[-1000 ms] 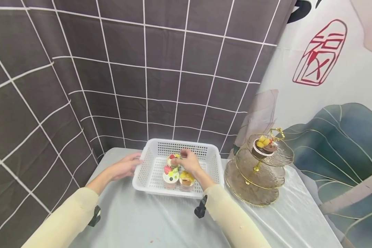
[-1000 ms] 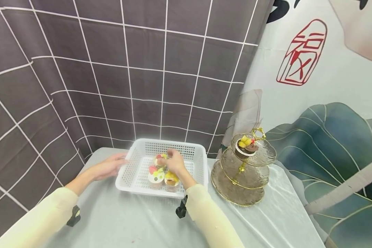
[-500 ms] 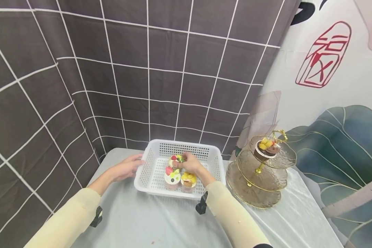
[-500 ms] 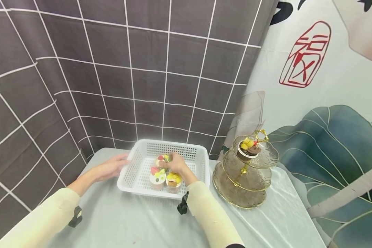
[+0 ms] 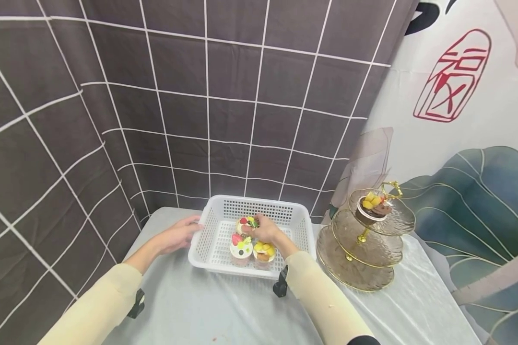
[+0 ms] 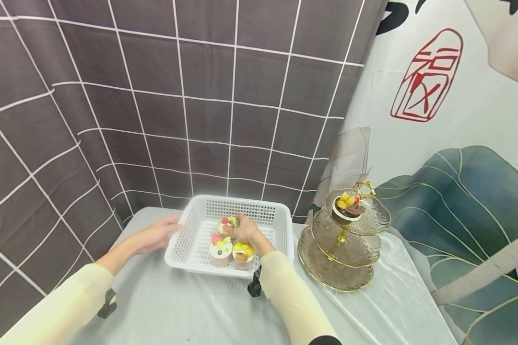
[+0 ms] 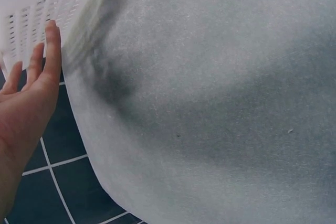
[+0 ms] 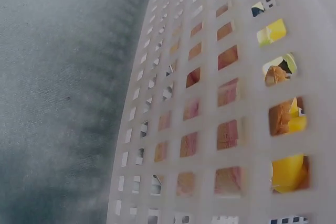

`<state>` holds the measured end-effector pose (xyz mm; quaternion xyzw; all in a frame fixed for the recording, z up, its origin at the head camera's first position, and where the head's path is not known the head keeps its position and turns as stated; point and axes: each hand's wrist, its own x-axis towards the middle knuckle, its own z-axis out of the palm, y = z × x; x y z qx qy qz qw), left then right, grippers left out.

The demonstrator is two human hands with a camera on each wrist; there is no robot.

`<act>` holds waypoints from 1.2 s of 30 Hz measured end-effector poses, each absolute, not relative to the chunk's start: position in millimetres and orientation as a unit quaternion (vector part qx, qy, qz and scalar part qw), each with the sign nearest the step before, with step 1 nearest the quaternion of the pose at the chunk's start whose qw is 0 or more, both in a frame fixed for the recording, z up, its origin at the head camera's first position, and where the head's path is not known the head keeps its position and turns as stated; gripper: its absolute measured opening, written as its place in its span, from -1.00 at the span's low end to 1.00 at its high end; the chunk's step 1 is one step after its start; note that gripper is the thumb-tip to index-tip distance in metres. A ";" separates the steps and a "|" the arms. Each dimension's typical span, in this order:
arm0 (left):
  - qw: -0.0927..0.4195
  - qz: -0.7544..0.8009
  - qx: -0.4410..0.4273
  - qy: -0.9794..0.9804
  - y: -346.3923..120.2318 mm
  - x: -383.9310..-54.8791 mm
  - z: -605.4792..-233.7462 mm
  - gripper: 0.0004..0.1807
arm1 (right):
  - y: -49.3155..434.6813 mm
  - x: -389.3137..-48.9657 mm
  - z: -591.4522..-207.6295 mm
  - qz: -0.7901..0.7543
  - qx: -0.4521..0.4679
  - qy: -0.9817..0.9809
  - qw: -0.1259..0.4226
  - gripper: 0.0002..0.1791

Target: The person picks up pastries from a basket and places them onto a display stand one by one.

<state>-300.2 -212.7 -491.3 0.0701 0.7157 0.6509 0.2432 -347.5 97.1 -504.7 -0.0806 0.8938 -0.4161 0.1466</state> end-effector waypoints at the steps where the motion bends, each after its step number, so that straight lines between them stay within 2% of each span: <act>1: 0.242 0.650 0.069 0.717 -212.9 -300.3 -490.9 -0.35 | 96.3 -347.7 -504.7 -0.416 -0.081 0.894 0.146 -0.29; 18: 0.237 0.657 0.069 0.713 -211.7 -298.1 -492.4 -0.34 | 92.4 -344.5 -503.1 -0.393 -0.083 0.908 0.122 -0.35; 29: 0.228 0.657 0.074 0.715 -213.8 -297.0 -492.6 -0.32 | 102.6 -348.1 -491.1 -0.413 -0.076 0.906 0.045 -0.20; 36: 0.233 0.653 0.074 0.717 -213.2 -298.2 -493.4 -0.32 | 129.0 -337.6 -468.2 -0.425 -0.105 0.899 0.005 -0.27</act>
